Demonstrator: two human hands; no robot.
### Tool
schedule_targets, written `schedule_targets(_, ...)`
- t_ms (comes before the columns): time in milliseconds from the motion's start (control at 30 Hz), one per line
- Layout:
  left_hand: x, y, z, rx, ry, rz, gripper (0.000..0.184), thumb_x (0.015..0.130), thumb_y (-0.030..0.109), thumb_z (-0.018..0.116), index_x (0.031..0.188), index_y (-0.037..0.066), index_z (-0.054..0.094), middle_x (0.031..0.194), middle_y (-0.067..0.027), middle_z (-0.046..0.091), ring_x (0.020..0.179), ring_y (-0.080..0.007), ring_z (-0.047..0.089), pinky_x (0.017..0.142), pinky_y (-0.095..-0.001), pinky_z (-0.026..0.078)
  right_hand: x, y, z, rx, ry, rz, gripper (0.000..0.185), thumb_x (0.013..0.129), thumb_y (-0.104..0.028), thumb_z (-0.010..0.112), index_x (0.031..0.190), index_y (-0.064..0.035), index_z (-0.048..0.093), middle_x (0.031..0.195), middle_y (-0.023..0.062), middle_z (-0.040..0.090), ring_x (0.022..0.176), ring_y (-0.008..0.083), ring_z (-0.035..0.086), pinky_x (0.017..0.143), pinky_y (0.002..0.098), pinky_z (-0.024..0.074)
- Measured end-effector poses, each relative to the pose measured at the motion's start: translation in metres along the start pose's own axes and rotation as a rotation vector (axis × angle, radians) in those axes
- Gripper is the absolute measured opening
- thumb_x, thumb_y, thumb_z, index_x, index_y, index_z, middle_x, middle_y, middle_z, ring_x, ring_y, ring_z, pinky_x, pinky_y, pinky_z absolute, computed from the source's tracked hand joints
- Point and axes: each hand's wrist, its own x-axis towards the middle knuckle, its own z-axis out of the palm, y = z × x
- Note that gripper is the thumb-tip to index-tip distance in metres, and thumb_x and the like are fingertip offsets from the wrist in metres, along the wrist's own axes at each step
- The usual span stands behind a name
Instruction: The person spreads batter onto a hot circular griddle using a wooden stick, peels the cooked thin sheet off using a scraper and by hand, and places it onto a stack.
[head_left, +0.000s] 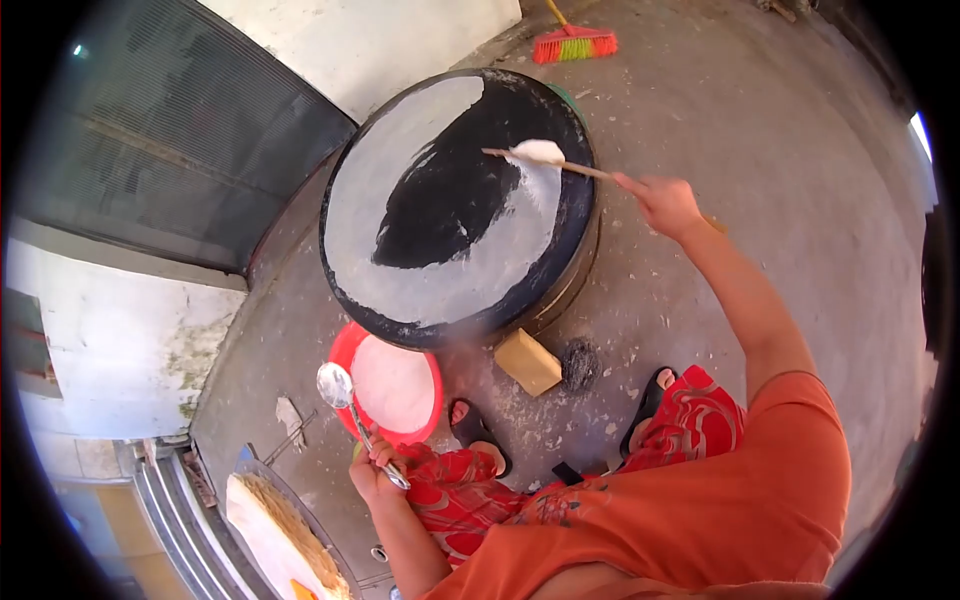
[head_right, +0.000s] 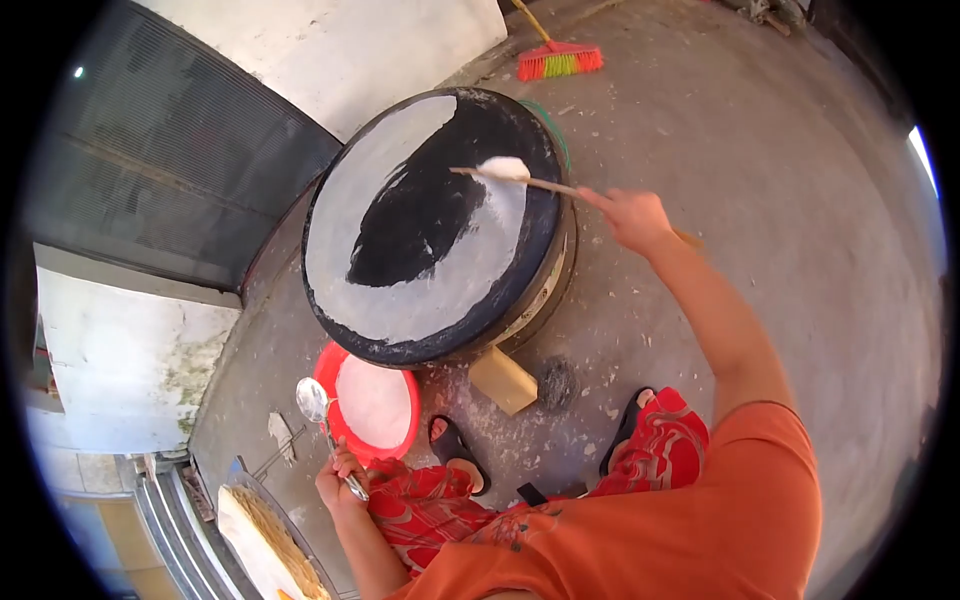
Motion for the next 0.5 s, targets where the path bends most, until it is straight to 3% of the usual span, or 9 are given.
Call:
schedule_targets(133,0.010,-0.003,0.007,0.015,0.039,0.015,0.029,0.089,0.009,0.034,0.107,-0.010,0.045,0.073,-0.0060,0.046,0.052,-0.0105,0.043,0.040,-0.0212,0.036,0.044,-0.026,0.015,0.190,0.092,0.125,0.044,0.075,-0.015,0.052,0.113,-0.0351,0.056,0.067,0.0029,0.054,0.064,0.0218,0.057,0.054,0.0369,0.0461)
schedule_targets(200,0.009,-0.006,0.015,0.023,0.059,0.013,0.029,0.090,0.010,0.033,0.106,-0.011,0.044,0.073,-0.0056,0.046,0.051,-0.0099,0.044,0.040,-0.0205,0.036,0.019,-0.029,-0.007,0.349,-0.199,-0.084,0.047,0.074,-0.013,0.052,0.115,-0.0354,0.055,0.066,0.0035,0.053,0.063,0.0221,0.057,0.054,0.0369,0.0462)
schedule_targets(267,0.009,-0.010,0.020,0.017,0.077,0.010,0.029,0.089,0.010,0.033,0.106,-0.011,0.045,0.072,-0.0053,0.046,0.051,-0.0097,0.044,0.039,-0.0200,0.036,0.009,0.006,-0.002,0.202,-0.216,-0.180,0.047,0.074,-0.012,0.052,0.115,-0.0361,0.055,0.065,0.0036,0.053,0.062,0.0229,0.056,0.055,0.0368,0.0461)
schedule_targets(367,0.015,-0.009,0.017,0.027,0.053,-0.007,0.029,0.088,0.009,0.035,0.107,-0.010,0.046,0.073,-0.0057,0.047,0.051,-0.0098,0.043,0.040,-0.0209,0.037,0.039,0.045,0.023,0.185,-0.036,-0.020,0.041,0.076,-0.016,0.054,0.112,-0.0358,0.057,0.063,0.0055,0.053,0.061,0.0245,0.055,0.054,0.0383,0.0443)
schedule_targets(467,0.019,-0.012,0.021,0.015,0.054,-0.002,0.029,0.087,0.009,0.036,0.107,-0.009,0.047,0.074,-0.0063,0.048,0.052,-0.0102,0.043,0.041,-0.0220,0.037,0.101,0.009,0.032,0.058,0.092,-0.053,0.044,0.075,-0.014,0.053,0.113,-0.0346,0.057,0.063,0.0069,0.052,0.060,0.0250,0.055,0.053,0.0370,0.0444)
schedule_targets(500,0.021,-0.013,0.023,0.016,0.069,-0.002,0.029,0.088,0.009,0.036,0.108,-0.009,0.047,0.074,-0.0063,0.048,0.052,-0.0103,0.043,0.041,-0.0219,0.036,0.111,-0.007,0.034,0.195,0.044,0.070,0.045,0.074,-0.011,0.051,0.112,-0.0343,0.058,0.064,0.0066,0.053,0.061,0.0252,0.056,0.054,0.0365,0.0455)
